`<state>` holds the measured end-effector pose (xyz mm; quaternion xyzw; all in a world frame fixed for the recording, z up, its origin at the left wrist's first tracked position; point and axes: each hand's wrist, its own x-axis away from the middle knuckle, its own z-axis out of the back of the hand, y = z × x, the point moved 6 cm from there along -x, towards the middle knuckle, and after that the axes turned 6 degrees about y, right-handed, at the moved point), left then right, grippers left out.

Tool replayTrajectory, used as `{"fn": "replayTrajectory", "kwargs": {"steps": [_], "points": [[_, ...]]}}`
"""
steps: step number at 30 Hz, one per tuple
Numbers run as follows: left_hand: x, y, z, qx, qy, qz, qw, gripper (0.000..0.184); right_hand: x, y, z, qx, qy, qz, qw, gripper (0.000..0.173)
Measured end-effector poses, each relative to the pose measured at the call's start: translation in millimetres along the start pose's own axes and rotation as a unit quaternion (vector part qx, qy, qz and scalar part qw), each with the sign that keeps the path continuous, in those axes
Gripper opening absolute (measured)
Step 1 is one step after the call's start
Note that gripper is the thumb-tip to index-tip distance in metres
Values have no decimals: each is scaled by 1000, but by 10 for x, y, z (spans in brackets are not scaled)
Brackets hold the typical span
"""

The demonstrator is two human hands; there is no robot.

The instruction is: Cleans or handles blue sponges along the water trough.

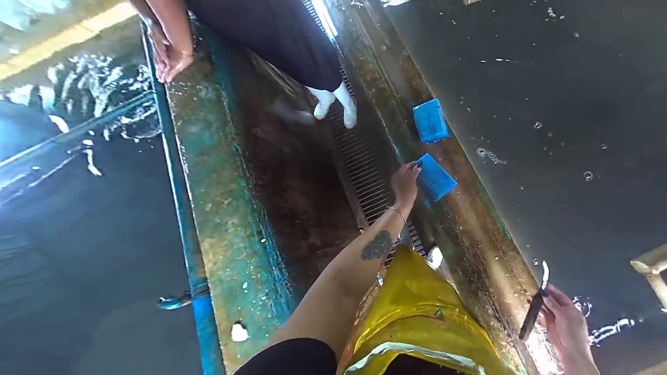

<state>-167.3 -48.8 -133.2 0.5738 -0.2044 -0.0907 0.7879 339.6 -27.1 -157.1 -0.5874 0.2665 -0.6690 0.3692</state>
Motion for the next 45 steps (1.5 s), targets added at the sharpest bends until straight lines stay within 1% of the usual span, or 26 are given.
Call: {"fn": "replayTrajectory", "kwargs": {"steps": [1,2,3,4,5,6,7,9,11,13,14,15,17,20,23,24,27,29,32,34,37,39,41,43,45], "points": [[-16,28,-4,-2,-11,7,1000,26,-69,-150,-252,-68,-38,-24,997,28],[-36,65,-12,-5,-21,15,1000,27,-106,-329,-551,-103,-97,-46,989,33],[-48,93,-21,-5,-28,24,999,28,-118,-506,-867,-106,-158,-64,980,38],[-46,118,-23,0,-25,31,999,26,-108,-685,-1195,-84,-201,-67,974,41],[-39,138,-20,12,-19,42,999,24,-89,-858,-1515,-46,-231,-52,971,43],[-24,144,-19,28,-14,55,998,22,-61,-1030,-1810,7,-255,-16,967,45],[-6,141,-13,43,-9,67,997,22,-23,-1200,-2079,73,-275,43,958,51],[-1,119,-11,67,-2,71,995,23,55,-1516,-2529,206,-302,184,913,60],[22,71,-21,72,3,52,996,30,136,-1758,-2847,292,-288,297,862,63],[98,29,18,51,26,21,998,36,208,-1931,-3080,351,-255,370,822,62],[122,17,38,39,50,15,998,34,240,-1994,-3172,379,-240,394,802,59],[119,36,49,37,79,11,996,27,258,-2036,-3255,409,-230,412,781,56],[129,101,80,16,111,1,994,16,261,-2070,-3382,456,-228,426,747,53],[117,124,85,17,103,16,994,13,267,-2101,-3461,472,-247,436,725,52],[77,113,53,17,60,35,997,25,252,-2107,-3469,480,-268,434,713,50],[63,104,39,21,49,40,998,26,242,-2110,-3468,480,-270,437,711,50],[93,156,44,27,32,36,998,19,216,-2100,-3480,495,-272,434,702,48],[154,239,83,19,18,23,999,18,212,-2086,-3493,517,-270,424,692,48],[48,134,52,23,38,9,999,13,180,-2061,-3526,546,-269,419,673,47],[20,106,37,16,35,-2,999,11,145,-2060,-3587,556,-274,414,666,47],[34,100,32,-3,32,-28,999,11,107,-2051,-3730,540,-285,417,673,45],[27,82,45,-3,43,-22,999,10,104,-2031,-3757,519,-293,422,683,46],[-12,59,73,2,52,6,999,10,103,-1992,-3661,515,-297,426,683,46],[-19,55,74,9,52,25,998,11,120,-1925,-3473,528,-298,416,678,48],[19,68,31,13,47,12,999,10,147,-1888,-3367,536,-285,398,688,49]]}}
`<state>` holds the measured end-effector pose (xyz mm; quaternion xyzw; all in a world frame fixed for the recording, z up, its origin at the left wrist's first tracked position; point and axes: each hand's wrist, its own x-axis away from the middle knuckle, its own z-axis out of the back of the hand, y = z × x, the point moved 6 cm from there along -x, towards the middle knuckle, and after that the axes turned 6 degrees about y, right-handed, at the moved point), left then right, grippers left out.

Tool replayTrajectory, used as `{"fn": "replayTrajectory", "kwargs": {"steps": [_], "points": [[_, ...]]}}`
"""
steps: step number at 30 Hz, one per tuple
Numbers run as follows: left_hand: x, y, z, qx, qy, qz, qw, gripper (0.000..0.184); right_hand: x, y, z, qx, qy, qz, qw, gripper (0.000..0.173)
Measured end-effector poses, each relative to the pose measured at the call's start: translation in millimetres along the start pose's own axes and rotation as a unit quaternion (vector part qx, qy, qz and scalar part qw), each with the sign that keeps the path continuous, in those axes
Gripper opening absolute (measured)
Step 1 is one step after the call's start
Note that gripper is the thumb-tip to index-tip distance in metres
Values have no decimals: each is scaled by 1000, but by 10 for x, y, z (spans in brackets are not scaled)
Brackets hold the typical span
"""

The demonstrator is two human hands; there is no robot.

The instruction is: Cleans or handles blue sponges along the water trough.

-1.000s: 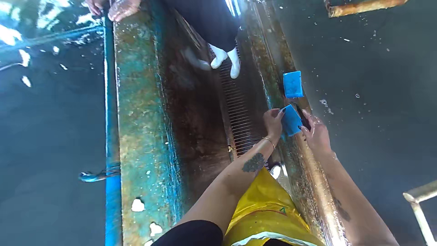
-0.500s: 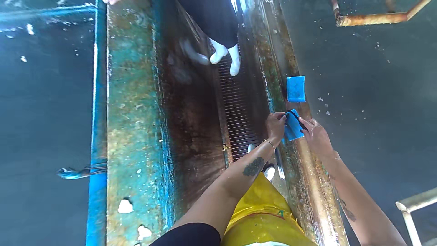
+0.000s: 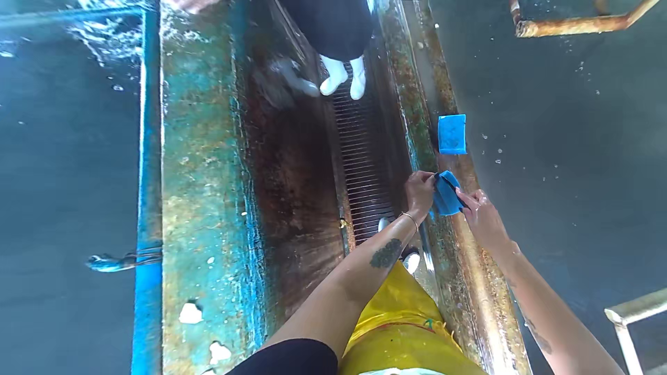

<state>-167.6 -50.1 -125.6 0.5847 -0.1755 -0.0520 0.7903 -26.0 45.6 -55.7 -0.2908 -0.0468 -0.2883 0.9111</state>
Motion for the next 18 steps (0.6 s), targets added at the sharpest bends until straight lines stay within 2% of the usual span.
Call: {"fn": "replayTrajectory", "kwargs": {"steps": [4,6,9,12,15,18], "points": [[82,49,-77,-8,-6,-35,999,11,-159,-53,-68,-14,41,-33,999,47],[6,49,-57,-21,3,-11,1000,12,-165,-31,-96,-21,48,-11,999,48],[-103,55,17,-56,7,21,998,14,103,83,-61,-24,27,15,999,48],[18,92,-37,-67,-8,-25,997,13,266,140,-40,-37,51,-6,998,44],[131,149,-89,-85,-33,-83,992,13,143,134,-157,-77,76,-54,993,46],[172,228,-7,-121,-50,-94,987,20,121,58,-269,-74,83,-59,992,49]]}}
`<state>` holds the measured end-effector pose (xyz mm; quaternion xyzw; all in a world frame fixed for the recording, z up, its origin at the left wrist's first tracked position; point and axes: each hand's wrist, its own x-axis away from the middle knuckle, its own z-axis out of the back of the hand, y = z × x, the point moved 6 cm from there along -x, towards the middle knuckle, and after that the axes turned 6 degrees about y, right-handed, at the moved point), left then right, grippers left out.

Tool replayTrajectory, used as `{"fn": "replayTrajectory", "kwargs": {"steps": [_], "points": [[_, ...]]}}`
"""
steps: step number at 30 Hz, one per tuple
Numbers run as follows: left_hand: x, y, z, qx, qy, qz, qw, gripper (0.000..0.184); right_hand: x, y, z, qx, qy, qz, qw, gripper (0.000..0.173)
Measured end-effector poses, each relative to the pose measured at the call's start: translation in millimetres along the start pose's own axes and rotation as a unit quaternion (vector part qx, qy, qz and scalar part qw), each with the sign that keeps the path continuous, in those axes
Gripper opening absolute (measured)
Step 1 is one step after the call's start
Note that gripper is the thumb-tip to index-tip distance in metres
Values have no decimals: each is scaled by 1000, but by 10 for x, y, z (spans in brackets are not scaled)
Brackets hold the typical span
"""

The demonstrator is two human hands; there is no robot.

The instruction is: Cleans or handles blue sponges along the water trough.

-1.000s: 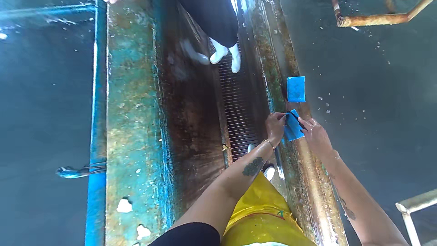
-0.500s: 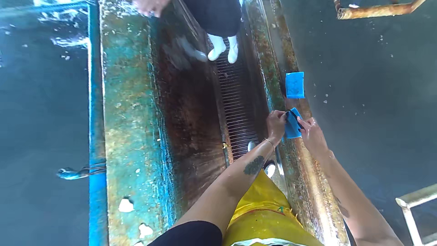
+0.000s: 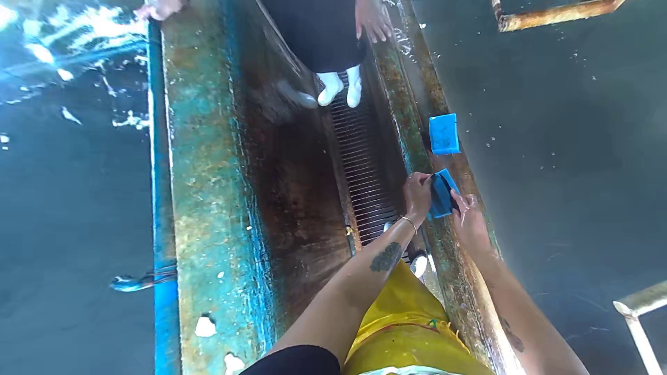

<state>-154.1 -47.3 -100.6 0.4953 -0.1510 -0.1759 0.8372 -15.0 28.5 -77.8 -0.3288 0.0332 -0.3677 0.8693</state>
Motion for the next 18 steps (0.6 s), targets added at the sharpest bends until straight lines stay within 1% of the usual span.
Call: {"fn": "replayTrajectory", "kwargs": {"steps": [2,4,6,10,14,16,18], "points": [[16,55,22,-12,-9,17,1000,28,58,-17,-10,5,8,11,1000,48],[-42,-38,-106,-2,11,39,999,36,105,-4,3,10,7,7,1000,48],[-30,-77,-179,11,26,54,998,30,117,4,24,8,3,3,1000,48],[55,-75,-174,52,66,73,994,16,184,-57,55,22,2,18,1000,46],[76,-143,-265,88,75,71,991,13,62,-72,1,32,-25,-23,999,48],[-3,-191,-299,80,93,83,989,12,52,-39,-29,43,-31,-22,998,50],[-90,-172,-305,55,91,103,989,13,182,-7,4,73,-39,-1,997,50]]}}
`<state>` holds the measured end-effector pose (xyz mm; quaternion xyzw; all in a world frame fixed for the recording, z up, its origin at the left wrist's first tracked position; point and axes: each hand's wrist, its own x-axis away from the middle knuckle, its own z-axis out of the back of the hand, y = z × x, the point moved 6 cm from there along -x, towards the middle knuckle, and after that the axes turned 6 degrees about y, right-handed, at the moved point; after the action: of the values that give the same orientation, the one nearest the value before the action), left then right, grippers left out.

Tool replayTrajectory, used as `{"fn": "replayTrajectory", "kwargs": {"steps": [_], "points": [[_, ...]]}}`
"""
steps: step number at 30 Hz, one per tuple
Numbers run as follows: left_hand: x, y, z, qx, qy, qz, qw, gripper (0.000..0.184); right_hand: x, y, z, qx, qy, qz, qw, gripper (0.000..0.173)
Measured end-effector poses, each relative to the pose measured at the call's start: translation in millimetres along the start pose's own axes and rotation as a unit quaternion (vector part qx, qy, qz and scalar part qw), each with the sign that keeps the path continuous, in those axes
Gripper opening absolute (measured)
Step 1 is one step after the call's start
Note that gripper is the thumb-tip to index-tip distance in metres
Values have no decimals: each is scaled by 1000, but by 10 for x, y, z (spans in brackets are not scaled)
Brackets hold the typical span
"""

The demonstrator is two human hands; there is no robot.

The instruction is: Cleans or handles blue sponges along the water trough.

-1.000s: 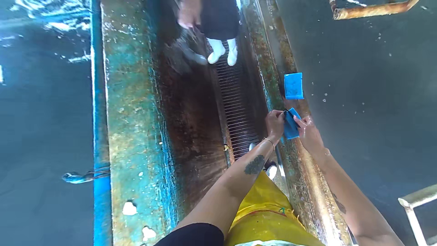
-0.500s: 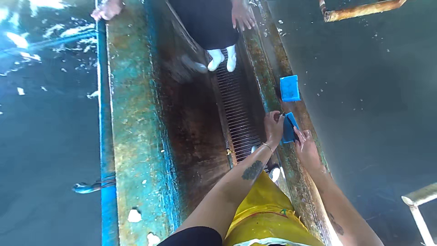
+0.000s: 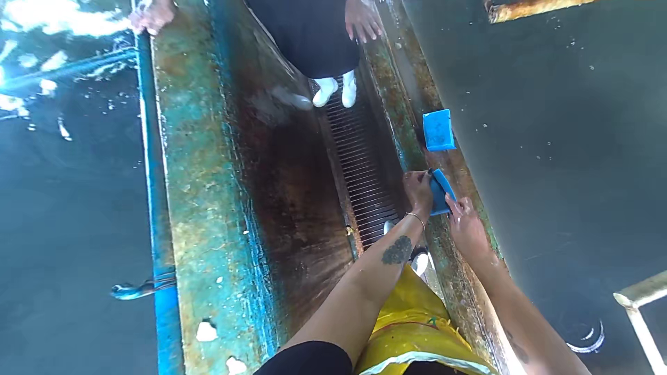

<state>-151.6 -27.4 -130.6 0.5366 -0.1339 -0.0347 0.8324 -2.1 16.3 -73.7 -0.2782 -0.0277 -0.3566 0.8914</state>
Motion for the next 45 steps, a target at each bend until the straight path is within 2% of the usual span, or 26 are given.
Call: {"fn": "replayTrajectory", "kwargs": {"steps": [2,5,7,9,11,16,18,21,24,25,28,29,32,35,40,45], "points": [[34,26,-2,-6,-7,0,1000,15,131,7,51,3,-3,-2,1000,48],[206,62,6,-11,-30,-22,999,20,63,-45,53,-4,-12,-52,999,48],[144,25,-30,-9,-2,-10,1000,17,24,-60,-17,1,-15,-67,998,50],[12,26,-28,-13,21,16,1000,16,197,-66,-28,19,-30,-51,998,52],[-7,6,-14,-10,20,23,999,18,427,-39,11,18,-8,-31,999,51],[126,12,-13,-19,-22,-72,997,17,178,120,-54,-31,3,-24,999,45],[43,42,-2,-48,-27,-27,998,19,266,252,-114,-46,9,-5,999,46],[-3,63,-25,-58,-22,30,998,20,741,316,-76,-85,75,49,992,44],[120,55,-64,-40,-45,-16,998,21,769,295,-2,-76,77,29,994,44],[165,81,-50,-48,-58,-39,996,27,717,287,-10,-67,60,11,996,44],[220,126,25,-120,-97,-40,987,72,588,258,-70,-59,28,-27,998,46],[216,83,35,-124,-109,-25,986,74,598,258,-79,-74,31,-28,996,47],[249,-51,-11,-41,-154,-4,987,56,742,347,5,-138,103,-8,985,45],[369,17,64,-23,-186,-3,982,54,821,365,106,-130,181,15,975,42],[402,-103,56,41,-168,12,985,52,527,191,68,-112,156,24,981,42],[409,-160,56,54,-162,28,985,48,384,136,20,-84,133,6,988,43]]}}
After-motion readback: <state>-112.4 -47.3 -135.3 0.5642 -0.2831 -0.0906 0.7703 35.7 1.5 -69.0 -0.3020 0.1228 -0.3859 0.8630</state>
